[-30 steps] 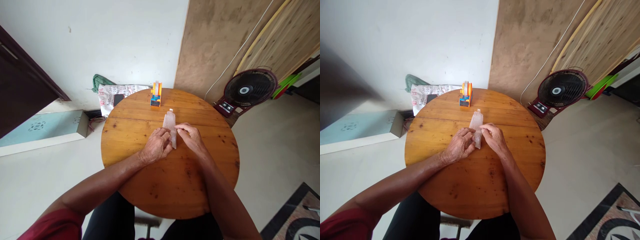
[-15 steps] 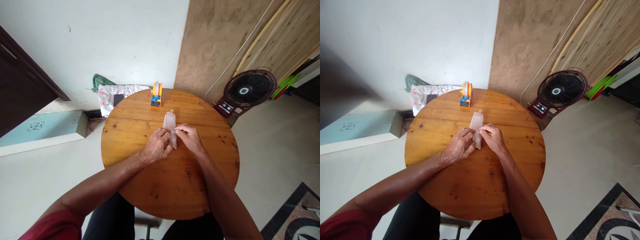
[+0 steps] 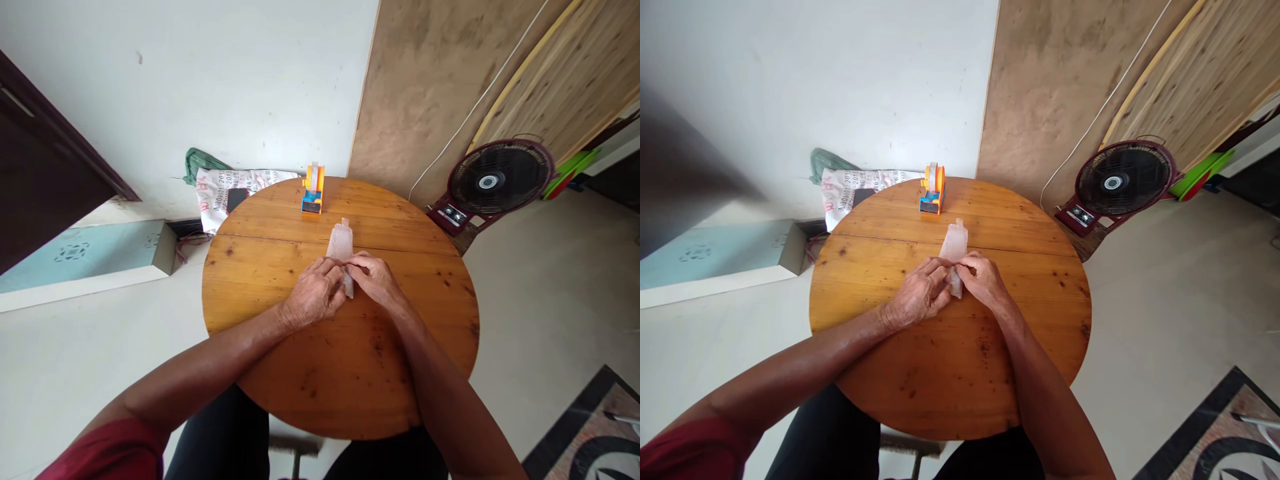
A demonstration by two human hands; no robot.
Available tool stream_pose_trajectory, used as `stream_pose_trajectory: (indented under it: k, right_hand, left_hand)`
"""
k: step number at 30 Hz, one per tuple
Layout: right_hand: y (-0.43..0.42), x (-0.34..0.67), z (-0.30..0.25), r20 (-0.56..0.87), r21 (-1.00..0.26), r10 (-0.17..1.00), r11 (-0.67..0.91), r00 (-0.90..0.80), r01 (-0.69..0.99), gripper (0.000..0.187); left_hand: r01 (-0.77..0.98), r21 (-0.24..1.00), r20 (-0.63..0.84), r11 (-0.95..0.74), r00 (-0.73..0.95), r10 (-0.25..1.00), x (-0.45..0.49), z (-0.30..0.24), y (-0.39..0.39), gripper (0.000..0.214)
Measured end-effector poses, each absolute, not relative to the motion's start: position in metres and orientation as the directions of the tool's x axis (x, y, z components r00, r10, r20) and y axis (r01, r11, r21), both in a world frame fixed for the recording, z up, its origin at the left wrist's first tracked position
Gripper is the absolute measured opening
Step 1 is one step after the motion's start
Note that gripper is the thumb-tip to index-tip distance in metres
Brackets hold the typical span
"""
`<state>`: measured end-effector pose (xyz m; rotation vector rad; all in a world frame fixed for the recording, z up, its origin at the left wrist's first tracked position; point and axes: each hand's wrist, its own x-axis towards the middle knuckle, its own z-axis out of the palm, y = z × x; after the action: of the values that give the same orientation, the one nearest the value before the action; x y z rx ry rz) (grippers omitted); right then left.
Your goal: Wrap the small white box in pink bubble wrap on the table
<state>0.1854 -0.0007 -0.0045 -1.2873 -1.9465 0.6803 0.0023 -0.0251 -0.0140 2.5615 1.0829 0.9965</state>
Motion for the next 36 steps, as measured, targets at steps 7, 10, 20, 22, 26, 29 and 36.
stream_pose_trajectory:
  k: [7,10,20,22,26,29,36]
  right_hand:
    - [0.004,0.194,-0.005,0.17,-0.843,0.985,0.157,-0.023,0.514,0.028]
    - [0.013,0.196,-0.006,0.0,-0.896,0.991,-0.061,0.136,0.44,0.034]
    - [0.055,0.179,0.018,-0.197,-0.864,0.973,-0.229,0.117,0.448,0.029]
    - [0.062,0.174,0.015,-0.207,-0.874,0.973,-0.229,0.098,0.429,0.025]
    - [0.074,0.172,0.002,-0.164,-0.919,0.98,-0.192,0.109,0.344,0.03]
    - [0.08,0.176,-0.008,-0.132,-0.938,0.984,-0.164,0.123,0.306,0.037]
    - [0.087,0.184,-0.026,-0.042,-0.955,0.998,-0.052,0.041,0.291,0.031]
  left_hand:
    - [0.553,0.417,0.505,-0.722,0.519,0.689,0.001,-0.013,-0.024,0.006]
    - [0.554,0.412,0.494,-0.723,0.532,0.688,0.0,-0.01,-0.025,0.005]
    - [0.557,0.411,0.497,-0.722,0.527,0.689,0.0,-0.01,-0.025,0.004]
    - [0.562,0.408,0.492,-0.72,0.528,0.692,0.0,-0.009,-0.025,0.003]
    - [0.561,0.41,0.491,-0.719,0.529,0.692,0.0,-0.01,-0.025,0.004]
    - [0.55,0.427,0.491,-0.718,0.526,0.694,0.001,-0.01,-0.024,0.005]
    - [0.545,0.448,0.48,-0.709,0.522,0.705,0.001,-0.012,-0.024,0.006]
